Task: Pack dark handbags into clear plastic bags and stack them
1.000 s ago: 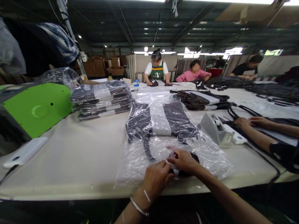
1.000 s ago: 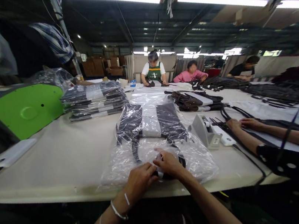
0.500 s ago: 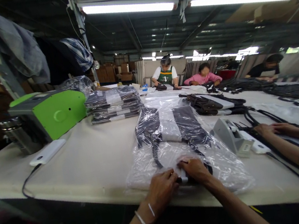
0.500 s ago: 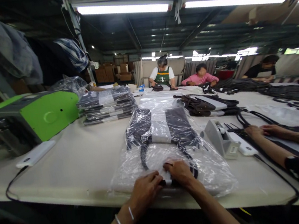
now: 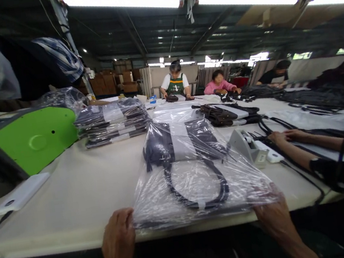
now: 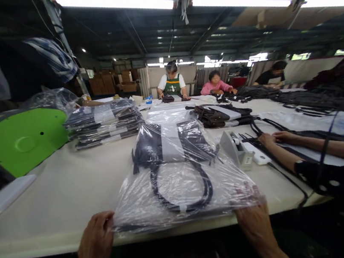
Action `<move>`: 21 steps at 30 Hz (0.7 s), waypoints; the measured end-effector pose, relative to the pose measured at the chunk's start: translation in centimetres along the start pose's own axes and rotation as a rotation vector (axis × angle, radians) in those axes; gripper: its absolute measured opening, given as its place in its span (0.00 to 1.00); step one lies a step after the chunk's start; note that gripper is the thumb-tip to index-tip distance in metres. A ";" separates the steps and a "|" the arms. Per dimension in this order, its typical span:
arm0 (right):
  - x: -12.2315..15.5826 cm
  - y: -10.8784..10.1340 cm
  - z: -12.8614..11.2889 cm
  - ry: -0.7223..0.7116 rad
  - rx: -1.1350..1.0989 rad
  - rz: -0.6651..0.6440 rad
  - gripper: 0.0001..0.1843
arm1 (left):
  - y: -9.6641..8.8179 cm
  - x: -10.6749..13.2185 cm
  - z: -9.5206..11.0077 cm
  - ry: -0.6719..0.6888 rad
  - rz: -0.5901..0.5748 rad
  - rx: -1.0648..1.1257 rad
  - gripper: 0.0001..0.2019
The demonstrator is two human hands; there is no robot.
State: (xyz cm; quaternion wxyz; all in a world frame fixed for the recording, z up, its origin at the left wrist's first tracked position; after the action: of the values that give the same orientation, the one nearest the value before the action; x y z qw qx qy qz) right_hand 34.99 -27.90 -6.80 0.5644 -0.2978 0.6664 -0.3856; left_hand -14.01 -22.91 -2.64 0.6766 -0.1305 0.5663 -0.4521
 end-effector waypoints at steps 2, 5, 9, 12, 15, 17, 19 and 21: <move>1.8 -0.1 -0.5 0.105 -0.019 0.027 0.19 | -0.4 0.5 -1.2 -0.166 0.008 0.114 0.14; 5.0 -0.5 -0.2 0.291 -0.156 0.017 0.29 | -0.9 1.6 -2.7 -0.479 0.021 0.332 0.18; 7.4 -1.8 4.0 0.512 -0.399 -0.169 0.27 | -0.7 4.0 -3.9 -0.773 0.046 0.676 0.23; 5.0 -4.2 7.6 0.781 -0.389 -0.134 0.29 | -0.9 4.6 -4.7 -0.850 0.194 0.832 0.22; -0.4 -4.9 8.4 0.850 -0.416 -0.211 0.36 | -0.7 3.5 -5.0 -0.894 0.154 0.801 0.23; -3.5 -4.2 8.1 0.836 -0.413 -0.346 0.41 | -0.2 2.3 -4.8 -0.898 0.008 0.733 0.26; -5.0 -3.1 7.8 0.832 -0.424 -0.491 0.40 | 0.6 1.4 -4.5 -0.861 -0.154 0.716 0.29; -4.7 -1.9 7.6 0.826 -0.505 -0.614 0.32 | 1.2 1.4 -4.3 -0.815 -0.259 0.736 0.30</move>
State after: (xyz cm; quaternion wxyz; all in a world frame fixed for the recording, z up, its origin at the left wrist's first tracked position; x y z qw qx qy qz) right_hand 43.22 -26.32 -3.20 0.0307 -0.4277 0.7861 -0.4452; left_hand -17.28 -21.83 -5.77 0.7805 -0.1187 0.0435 -0.6123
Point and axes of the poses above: each hand's wrist, its own x-axis away from the middle knuckle, its own y-axis out of the palm, z = x × y, the point moved 5 cm from there along -x, towards the middle knuckle, and after that the axes turned 9 degrees about y, right-handed, at the moved point
